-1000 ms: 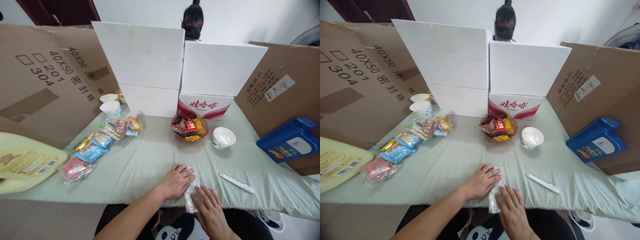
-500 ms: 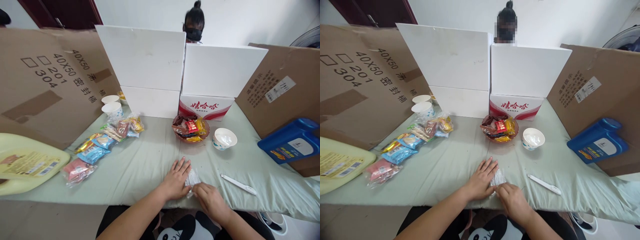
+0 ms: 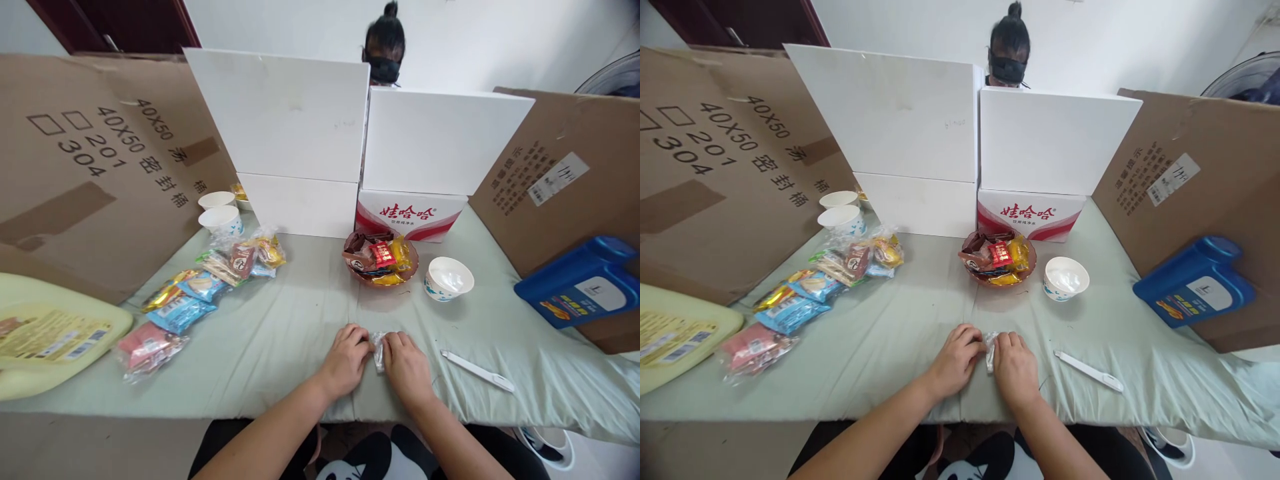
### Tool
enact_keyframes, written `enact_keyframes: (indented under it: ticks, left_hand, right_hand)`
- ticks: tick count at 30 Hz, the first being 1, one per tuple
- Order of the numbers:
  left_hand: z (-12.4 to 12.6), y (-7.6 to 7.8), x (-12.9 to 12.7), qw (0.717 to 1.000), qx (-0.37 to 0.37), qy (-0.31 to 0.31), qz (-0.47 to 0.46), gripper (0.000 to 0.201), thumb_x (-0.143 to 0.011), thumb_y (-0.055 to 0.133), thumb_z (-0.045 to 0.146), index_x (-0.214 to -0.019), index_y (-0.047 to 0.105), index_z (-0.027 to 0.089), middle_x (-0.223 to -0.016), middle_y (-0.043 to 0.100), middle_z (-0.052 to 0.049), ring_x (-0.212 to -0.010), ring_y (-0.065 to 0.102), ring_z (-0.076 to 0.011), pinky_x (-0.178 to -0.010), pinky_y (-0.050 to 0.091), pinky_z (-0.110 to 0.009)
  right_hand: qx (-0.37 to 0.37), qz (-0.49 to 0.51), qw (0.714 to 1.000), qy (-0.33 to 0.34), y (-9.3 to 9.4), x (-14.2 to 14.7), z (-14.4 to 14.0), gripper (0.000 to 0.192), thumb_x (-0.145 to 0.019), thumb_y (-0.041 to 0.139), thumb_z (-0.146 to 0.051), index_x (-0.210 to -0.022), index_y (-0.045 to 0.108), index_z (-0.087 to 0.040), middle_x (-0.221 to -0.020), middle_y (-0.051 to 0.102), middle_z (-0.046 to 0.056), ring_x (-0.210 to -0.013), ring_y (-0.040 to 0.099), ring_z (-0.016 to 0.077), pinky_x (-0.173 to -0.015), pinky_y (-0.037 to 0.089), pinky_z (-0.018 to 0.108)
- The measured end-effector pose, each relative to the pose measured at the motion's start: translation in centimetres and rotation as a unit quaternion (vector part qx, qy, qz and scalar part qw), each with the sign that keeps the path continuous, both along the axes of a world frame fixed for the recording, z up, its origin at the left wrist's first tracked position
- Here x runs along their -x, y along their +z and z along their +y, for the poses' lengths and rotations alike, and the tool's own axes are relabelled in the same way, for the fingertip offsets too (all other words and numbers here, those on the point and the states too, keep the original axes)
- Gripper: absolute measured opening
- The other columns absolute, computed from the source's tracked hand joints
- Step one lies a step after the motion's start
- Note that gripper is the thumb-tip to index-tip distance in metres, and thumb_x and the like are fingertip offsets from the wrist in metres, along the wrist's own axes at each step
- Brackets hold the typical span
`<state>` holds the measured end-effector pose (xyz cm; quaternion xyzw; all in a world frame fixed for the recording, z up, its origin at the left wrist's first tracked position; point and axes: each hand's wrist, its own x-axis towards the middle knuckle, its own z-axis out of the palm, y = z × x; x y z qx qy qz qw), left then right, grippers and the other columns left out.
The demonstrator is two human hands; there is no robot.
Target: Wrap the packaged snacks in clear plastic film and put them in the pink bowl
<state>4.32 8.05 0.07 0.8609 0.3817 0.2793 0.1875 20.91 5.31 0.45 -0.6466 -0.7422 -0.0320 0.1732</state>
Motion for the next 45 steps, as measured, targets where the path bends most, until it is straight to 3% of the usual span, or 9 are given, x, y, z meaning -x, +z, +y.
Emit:
enact_keyframes:
  ticks: [8,14,22,25,29,34,40,43,45]
  left_hand:
    - [-0.1,0.1,0.1,0.999,-0.035,0.005,-0.027,0.034,-0.078,0.042,0.001,-0.095,0.066,0.018,-0.099,0.059,-0.009,-0.099,0.051,-0.0234,-0.087,0.048,-0.042]
    - [-0.6,0.3,-0.4,0.991,-0.099,-0.084,0.013,0.021,-0.086,0.048,0.013,-0.099,0.064,0.019,-0.104,0.064,-0.007,-0.111,0.053,-0.0241,-0.093,0.044,-0.041]
    - [-0.4,-0.1,-0.9,0.996,-0.062,-0.020,0.063,0.008,-0.084,0.058,0.019,-0.078,0.062,0.019,-0.100,0.065,-0.007,-0.109,0.058,-0.0236,-0.091,0.043,-0.041]
    - [-0.5,-0.2,-0.8,0.997,-0.050,-0.031,0.052,0.005,-0.083,0.056,0.018,-0.080,0.060,0.018,-0.103,0.064,-0.008,-0.106,0.058,-0.0242,-0.091,0.044,-0.042]
    - [-0.4,-0.5,-0.2,0.998,-0.040,-0.003,-0.043,0.026,-0.080,0.043,0.006,-0.100,0.056,0.018,-0.110,0.061,-0.010,-0.107,0.056,-0.0226,-0.093,0.046,-0.042]
    - [0.2,-0.7,0.6,0.983,-0.044,0.117,-0.133,0.029,-0.085,0.036,0.005,-0.106,0.049,0.020,-0.102,0.058,-0.008,-0.098,0.057,-0.0205,-0.088,0.049,-0.041]
    - [0.0,-0.9,0.5,0.981,-0.028,0.127,-0.143,0.024,-0.089,0.041,0.013,-0.110,0.049,0.021,-0.103,0.059,-0.008,-0.096,0.060,-0.0205,-0.083,0.052,-0.038]
    - [0.1,-1.0,0.6,0.981,-0.012,0.125,-0.150,0.022,-0.088,0.042,0.015,-0.107,0.052,0.021,-0.101,0.060,-0.008,-0.093,0.061,-0.0204,-0.080,0.053,-0.037]
    - [0.3,-1.0,0.5,0.982,0.001,0.112,-0.150,0.021,-0.087,0.042,0.015,-0.103,0.054,0.021,-0.100,0.060,-0.007,-0.092,0.061,-0.0203,-0.080,0.053,-0.036]
  right_hand:
    - [0.013,-0.023,1.000,-0.006,-0.3,-0.2,0.9,0.018,-0.097,0.045,-0.024,-0.082,0.054,-0.021,-0.076,0.062,0.002,-0.071,0.058,0.0181,-0.065,0.034,0.030]
    - [0.021,-0.036,0.999,-0.012,-0.8,0.2,0.7,0.016,-0.096,0.046,-0.024,-0.082,0.052,-0.021,-0.075,0.061,0.002,-0.069,0.059,0.0173,-0.063,0.035,0.029]
    - [-0.046,-0.080,0.990,-0.103,0.0,-4.0,1.9,0.021,-0.092,0.052,-0.033,-0.095,0.062,-0.015,-0.091,0.064,0.012,-0.087,0.058,0.0276,-0.076,0.044,0.039]
    - [-0.098,-0.048,0.994,-0.006,0.0,-4.0,1.0,0.026,-0.094,0.045,-0.027,-0.110,0.061,-0.014,-0.118,0.060,0.015,-0.116,0.050,0.0286,-0.096,0.039,0.043]
    - [-0.021,-0.071,0.976,0.205,-0.8,-2.2,-0.6,0.059,-0.093,0.044,-0.046,-0.141,0.040,-0.013,-0.147,0.041,0.014,-0.140,0.026,0.0286,-0.110,0.027,0.048]
    - [0.091,-0.076,0.972,0.201,-1.2,-1.0,-0.8,0.086,-0.086,0.043,-0.064,-0.149,0.025,-0.008,-0.154,0.024,0.018,-0.144,0.015,0.0335,-0.112,0.021,0.054]
    - [0.044,-0.072,0.970,0.229,-2.1,-1.1,-4.2,0.090,-0.084,0.050,-0.060,-0.150,0.020,-0.007,-0.154,0.023,0.019,-0.141,0.022,0.0348,-0.112,0.025,0.051]
    - [-0.030,-0.084,0.947,0.308,-2.3,-1.8,-6.3,0.064,-0.091,0.050,-0.037,-0.147,0.032,-0.012,-0.144,0.045,0.014,-0.134,0.039,0.0270,-0.108,0.034,0.040]
    - [-0.034,-0.062,0.930,0.360,-0.9,-3.1,-6.3,0.047,-0.093,0.044,-0.020,-0.140,0.043,-0.020,-0.130,0.061,0.006,-0.122,0.053,0.0172,-0.103,0.040,0.030]
